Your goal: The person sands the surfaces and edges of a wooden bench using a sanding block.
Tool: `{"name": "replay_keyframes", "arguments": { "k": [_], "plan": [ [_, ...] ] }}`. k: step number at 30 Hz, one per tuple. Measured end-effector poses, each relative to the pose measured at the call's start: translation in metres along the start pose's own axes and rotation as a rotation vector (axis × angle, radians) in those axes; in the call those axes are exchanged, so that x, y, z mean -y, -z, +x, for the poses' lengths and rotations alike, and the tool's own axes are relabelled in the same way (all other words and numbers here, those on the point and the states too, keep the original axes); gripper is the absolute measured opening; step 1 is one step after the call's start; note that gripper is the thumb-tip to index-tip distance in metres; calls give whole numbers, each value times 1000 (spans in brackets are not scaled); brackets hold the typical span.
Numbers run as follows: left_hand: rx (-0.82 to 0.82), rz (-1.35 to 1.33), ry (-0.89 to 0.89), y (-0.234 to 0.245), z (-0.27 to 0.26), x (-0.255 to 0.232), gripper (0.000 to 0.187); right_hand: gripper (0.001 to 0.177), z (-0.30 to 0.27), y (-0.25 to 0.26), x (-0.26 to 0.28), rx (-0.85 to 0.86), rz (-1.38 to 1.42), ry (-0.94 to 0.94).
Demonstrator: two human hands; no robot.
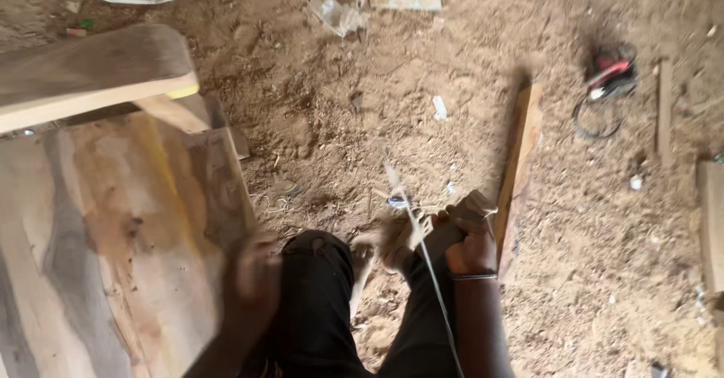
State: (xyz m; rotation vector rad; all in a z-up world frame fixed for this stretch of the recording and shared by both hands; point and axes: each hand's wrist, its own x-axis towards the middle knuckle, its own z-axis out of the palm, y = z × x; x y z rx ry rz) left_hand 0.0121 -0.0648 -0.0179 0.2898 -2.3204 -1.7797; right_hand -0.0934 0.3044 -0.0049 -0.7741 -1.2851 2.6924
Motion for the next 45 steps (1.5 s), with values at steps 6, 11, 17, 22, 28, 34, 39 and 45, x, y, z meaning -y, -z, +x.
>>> {"name": "replay_keyframes", "arguments": {
  "k": [6, 11, 17, 22, 28, 34, 39, 45],
  "plan": [
    [-297, 423, -131, 134, -3, 89, 24, 37, 5, 2, 10, 142, -140, -101],
    [-320, 1013, -166, 228, -11, 128, 40, 36, -21, -67, -7, 129, -652, 61],
    [-285, 1014, -237, 263, -4, 142, 61, 43, -57, -179, -71, 629, -1367, 514],
    [-305, 941, -182, 263, -4, 138, 63, 40, -47, -260, -178, 788, -1666, 687],
    [-314, 870, -151, 268, -1, 133, 68, 38, -7, -302, -258, 693, -1891, 658],
    [-314, 847, -100, 271, -3, 127, 72, 34, 22, -306, -275, 771, -1970, 825],
    [-307, 811, -56, 271, -3, 124, 73, 33, 31, -327, -268, 756, -2319, 492],
    [-321, 812, -34, 270, -5, 124, 73, 30, 38, -332, -263, 800, -2280, 577]
  ]
}}
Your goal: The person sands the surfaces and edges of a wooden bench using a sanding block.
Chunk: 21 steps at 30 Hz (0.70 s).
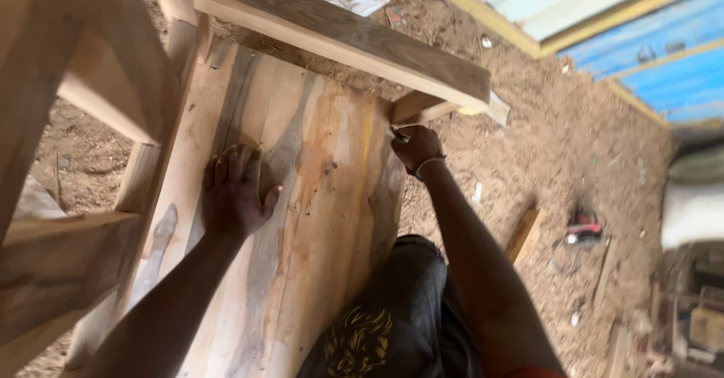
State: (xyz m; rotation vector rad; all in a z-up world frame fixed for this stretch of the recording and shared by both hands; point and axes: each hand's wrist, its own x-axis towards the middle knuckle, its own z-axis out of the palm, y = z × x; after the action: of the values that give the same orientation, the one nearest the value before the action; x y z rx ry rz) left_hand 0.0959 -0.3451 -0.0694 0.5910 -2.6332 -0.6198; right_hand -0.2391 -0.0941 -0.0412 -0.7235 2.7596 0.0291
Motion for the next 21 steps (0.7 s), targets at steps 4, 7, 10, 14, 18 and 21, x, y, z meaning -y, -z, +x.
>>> {"name": "replay_keyframes", "arguments": {
  "k": [4, 7, 10, 14, 18, 21],
  "plan": [
    [40, 30, 24, -8, -1, 3, 75, 27, 8, -10, 18, -113, -17, 3],
    [27, 22, 16, -9, 0, 4, 73, 27, 10, 9, 36, 112, -52, -94],
    [21, 4, 8, -8, -1, 4, 73, 30, 1, 24, 45, 465, 82, -164],
    [-8, -5, -7, -6, 0, 4, 72, 44, -16, 5, 22, 879, 1250, 60],
    [-2, 9, 2, -4, 0, 2, 70, 44, -10, -27, 33, 421, 1306, 319],
    [-27, -40, -16, 0, 1, 2, 70, 43, -5, -31, 67, 168, 908, 479]
  ]
}}
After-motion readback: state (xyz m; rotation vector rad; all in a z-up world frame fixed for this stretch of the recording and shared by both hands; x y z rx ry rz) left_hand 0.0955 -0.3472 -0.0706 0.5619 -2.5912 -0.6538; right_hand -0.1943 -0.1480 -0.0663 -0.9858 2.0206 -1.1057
